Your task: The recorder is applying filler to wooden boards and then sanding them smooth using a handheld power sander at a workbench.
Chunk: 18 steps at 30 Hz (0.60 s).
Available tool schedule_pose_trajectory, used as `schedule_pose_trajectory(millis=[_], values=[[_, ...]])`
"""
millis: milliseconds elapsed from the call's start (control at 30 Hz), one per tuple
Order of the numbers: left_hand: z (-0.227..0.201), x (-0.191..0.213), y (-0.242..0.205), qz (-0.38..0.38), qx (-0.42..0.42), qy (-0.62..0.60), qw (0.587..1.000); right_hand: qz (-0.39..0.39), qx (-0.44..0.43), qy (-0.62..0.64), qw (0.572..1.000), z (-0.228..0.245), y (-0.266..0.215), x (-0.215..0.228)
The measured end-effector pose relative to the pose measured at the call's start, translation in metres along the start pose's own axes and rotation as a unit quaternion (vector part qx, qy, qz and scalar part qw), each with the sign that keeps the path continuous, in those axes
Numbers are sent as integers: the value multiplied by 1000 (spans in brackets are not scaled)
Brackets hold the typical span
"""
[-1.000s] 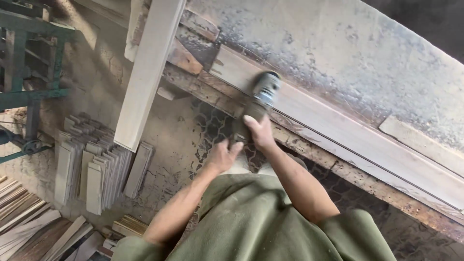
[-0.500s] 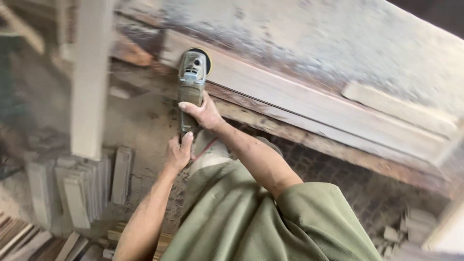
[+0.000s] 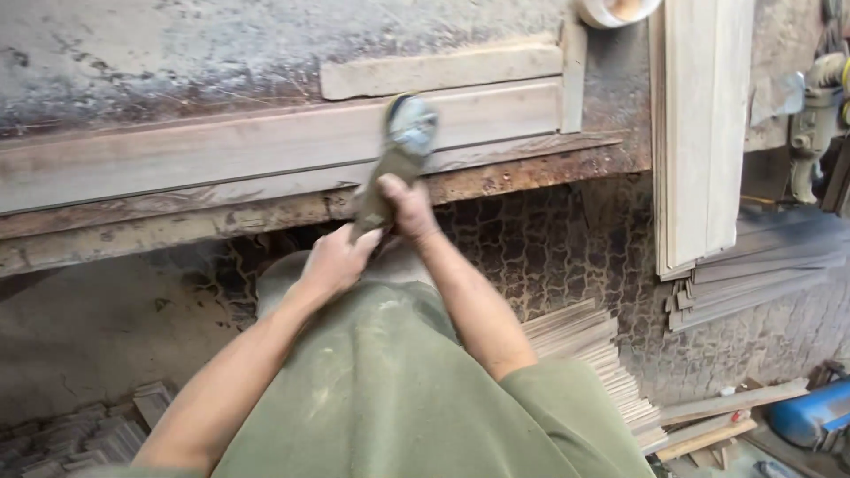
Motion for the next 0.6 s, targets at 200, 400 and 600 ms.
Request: schedule_pose_trajectory(millis=[200, 400, 600], values=[[-114, -103, 30, 137, -13, 101, 985, -152, -101, 47, 982, -12, 20, 168], [-103, -115, 33, 202, 7, 117, 972, -165, -92, 226, 956, -24, 6, 187], [-25, -26, 10, 134, 33, 62, 989, -67, -63, 174, 981, -14, -2, 57]])
Point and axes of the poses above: each hand's wrist, its own y-axis towards the middle knuckle, its own x-axis out of the back of the hand, z = x × y, the point moved 1 cm from there along y, towards the middle knuckle, and after that the axes turned 14 degrees about -y, right-handed, at the moved point
